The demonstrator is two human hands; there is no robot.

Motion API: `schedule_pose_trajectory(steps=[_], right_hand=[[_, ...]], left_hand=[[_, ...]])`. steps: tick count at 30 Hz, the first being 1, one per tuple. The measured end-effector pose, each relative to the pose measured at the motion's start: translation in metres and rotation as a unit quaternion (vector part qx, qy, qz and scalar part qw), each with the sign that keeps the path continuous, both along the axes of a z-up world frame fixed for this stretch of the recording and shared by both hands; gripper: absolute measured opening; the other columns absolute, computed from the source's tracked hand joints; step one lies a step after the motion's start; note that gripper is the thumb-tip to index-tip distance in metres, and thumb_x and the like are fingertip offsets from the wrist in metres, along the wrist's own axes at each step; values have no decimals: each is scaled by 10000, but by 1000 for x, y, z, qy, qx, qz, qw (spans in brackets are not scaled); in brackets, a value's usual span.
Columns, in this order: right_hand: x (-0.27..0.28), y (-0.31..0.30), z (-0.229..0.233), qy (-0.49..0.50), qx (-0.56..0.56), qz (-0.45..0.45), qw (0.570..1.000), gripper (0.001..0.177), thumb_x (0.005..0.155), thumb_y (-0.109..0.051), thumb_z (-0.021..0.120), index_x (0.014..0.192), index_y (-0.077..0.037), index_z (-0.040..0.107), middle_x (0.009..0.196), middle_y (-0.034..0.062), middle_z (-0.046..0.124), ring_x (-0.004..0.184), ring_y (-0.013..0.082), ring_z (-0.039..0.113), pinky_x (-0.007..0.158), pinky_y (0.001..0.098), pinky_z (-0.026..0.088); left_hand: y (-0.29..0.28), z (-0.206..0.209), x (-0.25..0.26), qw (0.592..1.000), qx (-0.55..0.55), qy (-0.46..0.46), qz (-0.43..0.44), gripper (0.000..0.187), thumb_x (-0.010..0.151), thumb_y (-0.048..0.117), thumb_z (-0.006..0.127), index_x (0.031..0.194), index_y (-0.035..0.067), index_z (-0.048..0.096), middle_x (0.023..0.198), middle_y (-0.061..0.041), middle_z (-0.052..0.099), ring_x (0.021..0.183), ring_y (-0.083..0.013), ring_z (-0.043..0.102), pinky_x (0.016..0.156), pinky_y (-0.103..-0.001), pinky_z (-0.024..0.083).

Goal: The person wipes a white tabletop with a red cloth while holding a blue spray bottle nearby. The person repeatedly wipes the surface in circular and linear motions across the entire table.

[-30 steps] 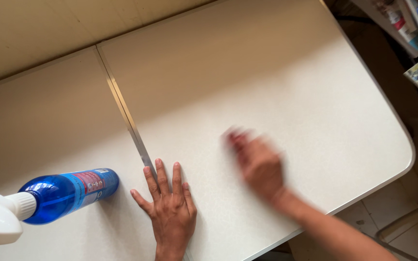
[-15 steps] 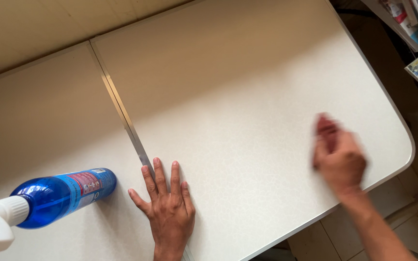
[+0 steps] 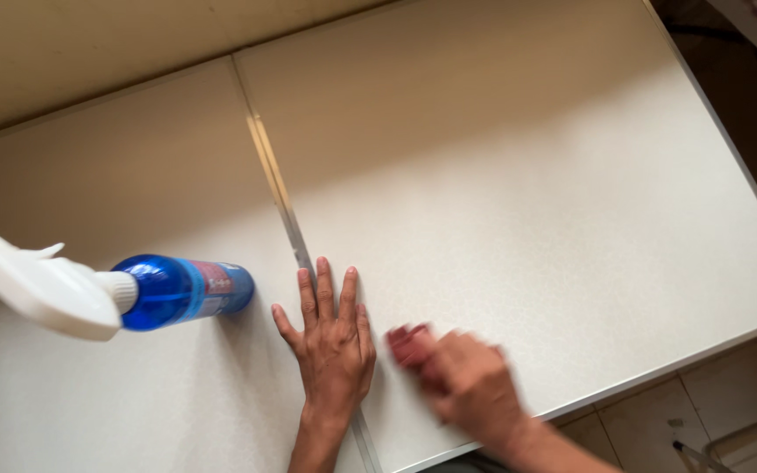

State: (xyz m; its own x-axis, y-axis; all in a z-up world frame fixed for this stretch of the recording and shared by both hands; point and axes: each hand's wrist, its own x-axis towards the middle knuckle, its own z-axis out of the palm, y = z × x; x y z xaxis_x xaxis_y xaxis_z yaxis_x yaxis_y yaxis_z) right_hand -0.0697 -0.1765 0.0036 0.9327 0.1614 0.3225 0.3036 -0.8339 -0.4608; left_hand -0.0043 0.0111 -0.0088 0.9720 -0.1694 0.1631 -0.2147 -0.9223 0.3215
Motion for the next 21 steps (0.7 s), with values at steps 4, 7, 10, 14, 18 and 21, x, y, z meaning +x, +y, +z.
schedule_pose_trajectory(steps=[4,7,10,14,18,21], right_hand=[[41,-83,-12,9,-48,-136,989,308,994,-260,640,1227,-78,728,773,64,718,567,108,642,449,253,522],[76,-159,-7,32,-89,-302,949,310,1031,-302,712,1129,-8,703,963,116,720,788,250,699,711,411,583],[108,-175,-8,12,-129,-315,940,349,1004,-301,742,1103,28,677,1015,150,695,822,285,698,748,426,588],[122,-85,-28,-90,-92,-207,970,231,1102,-265,648,1097,-44,715,948,162,695,833,341,656,687,468,539],[91,20,-27,-39,9,78,996,197,964,-208,716,1042,-28,706,765,97,684,591,199,635,545,337,547],[88,43,-1,-4,12,165,986,284,844,-147,734,1084,-3,687,795,93,681,643,196,645,576,310,567]], left_hand=[[32,2,10,998,6,44,-52,578,949,203,491,1520,132,439,1662,-160,300,1506,-246,263,1175,-611,98],[43,6,9,997,-38,39,-49,573,952,135,485,1514,48,412,1644,-118,356,1542,-206,298,1239,-530,134],[39,3,6,998,-22,9,-51,593,900,102,488,1474,-27,414,1610,-181,356,1515,-266,308,1235,-543,144],[38,0,6,999,-8,-31,-28,594,919,69,464,1486,-88,384,1594,-284,342,1523,-382,277,1250,-561,160],[40,-1,7,998,57,-36,1,585,923,61,441,1487,-83,388,1584,-252,384,1526,-360,303,1255,-566,166],[41,-2,8,999,19,-42,9,546,967,73,432,1481,-109,403,1576,-288,398,1516,-360,319,1254,-567,169]])
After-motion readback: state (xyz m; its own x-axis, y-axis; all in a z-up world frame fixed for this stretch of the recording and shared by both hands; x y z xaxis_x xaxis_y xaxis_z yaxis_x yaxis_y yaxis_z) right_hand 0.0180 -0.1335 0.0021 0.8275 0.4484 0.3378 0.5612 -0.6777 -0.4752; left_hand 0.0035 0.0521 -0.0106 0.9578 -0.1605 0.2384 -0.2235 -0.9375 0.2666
